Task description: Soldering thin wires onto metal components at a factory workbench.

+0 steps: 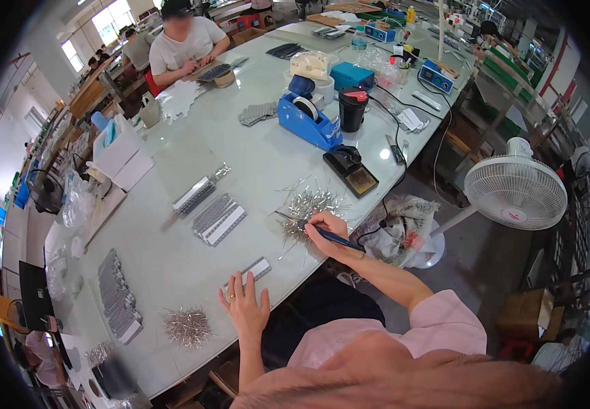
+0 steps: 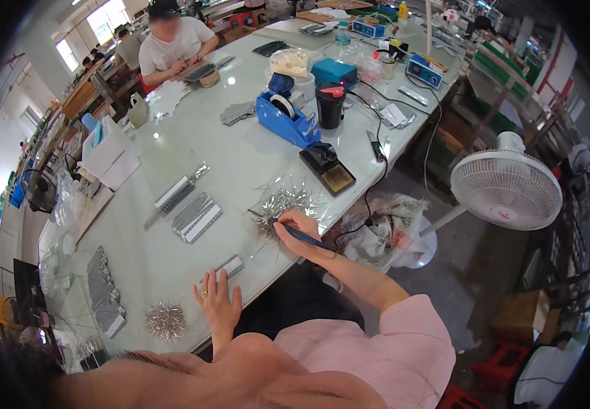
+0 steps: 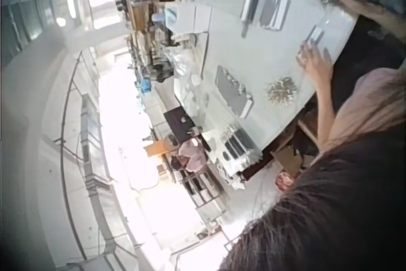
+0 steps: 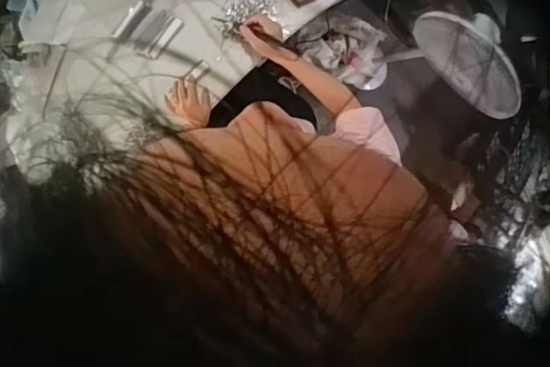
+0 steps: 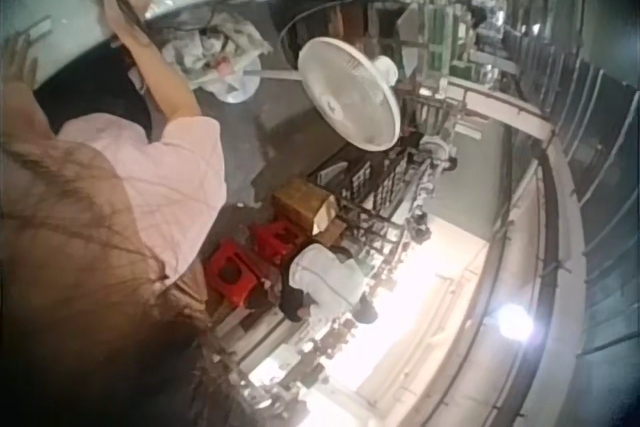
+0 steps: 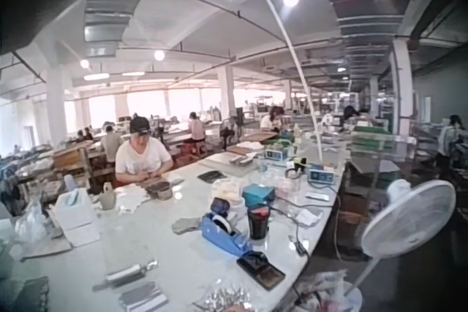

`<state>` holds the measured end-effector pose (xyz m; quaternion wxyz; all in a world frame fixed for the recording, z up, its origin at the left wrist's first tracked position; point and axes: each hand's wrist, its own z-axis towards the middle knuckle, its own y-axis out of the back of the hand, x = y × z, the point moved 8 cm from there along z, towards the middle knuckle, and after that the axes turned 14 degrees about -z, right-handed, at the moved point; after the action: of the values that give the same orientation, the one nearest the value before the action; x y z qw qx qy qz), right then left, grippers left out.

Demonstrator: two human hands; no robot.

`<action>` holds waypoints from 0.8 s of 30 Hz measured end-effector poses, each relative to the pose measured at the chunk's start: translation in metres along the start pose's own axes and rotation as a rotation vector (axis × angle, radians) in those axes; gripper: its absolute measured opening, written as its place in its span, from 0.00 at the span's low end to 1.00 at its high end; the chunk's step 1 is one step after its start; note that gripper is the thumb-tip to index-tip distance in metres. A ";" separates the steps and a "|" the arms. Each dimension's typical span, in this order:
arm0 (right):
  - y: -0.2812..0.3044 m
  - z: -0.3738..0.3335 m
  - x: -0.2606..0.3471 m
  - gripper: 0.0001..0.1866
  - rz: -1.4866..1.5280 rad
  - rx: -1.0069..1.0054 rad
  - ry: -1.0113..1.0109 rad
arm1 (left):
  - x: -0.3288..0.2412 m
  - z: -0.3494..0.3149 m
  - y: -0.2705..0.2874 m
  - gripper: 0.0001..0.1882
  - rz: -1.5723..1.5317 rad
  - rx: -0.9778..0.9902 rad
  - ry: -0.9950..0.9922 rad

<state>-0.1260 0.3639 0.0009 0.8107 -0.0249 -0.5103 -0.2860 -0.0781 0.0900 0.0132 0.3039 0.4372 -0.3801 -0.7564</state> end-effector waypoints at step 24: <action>0.028 -0.029 0.036 0.03 -0.230 0.402 -0.184 | 0.001 0.000 -0.014 0.34 -0.123 0.238 0.114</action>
<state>-0.0778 0.3616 0.0243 0.7115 0.1694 -0.6281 -0.2657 -0.0803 0.0964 0.0003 0.2239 0.5347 -0.4215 -0.6973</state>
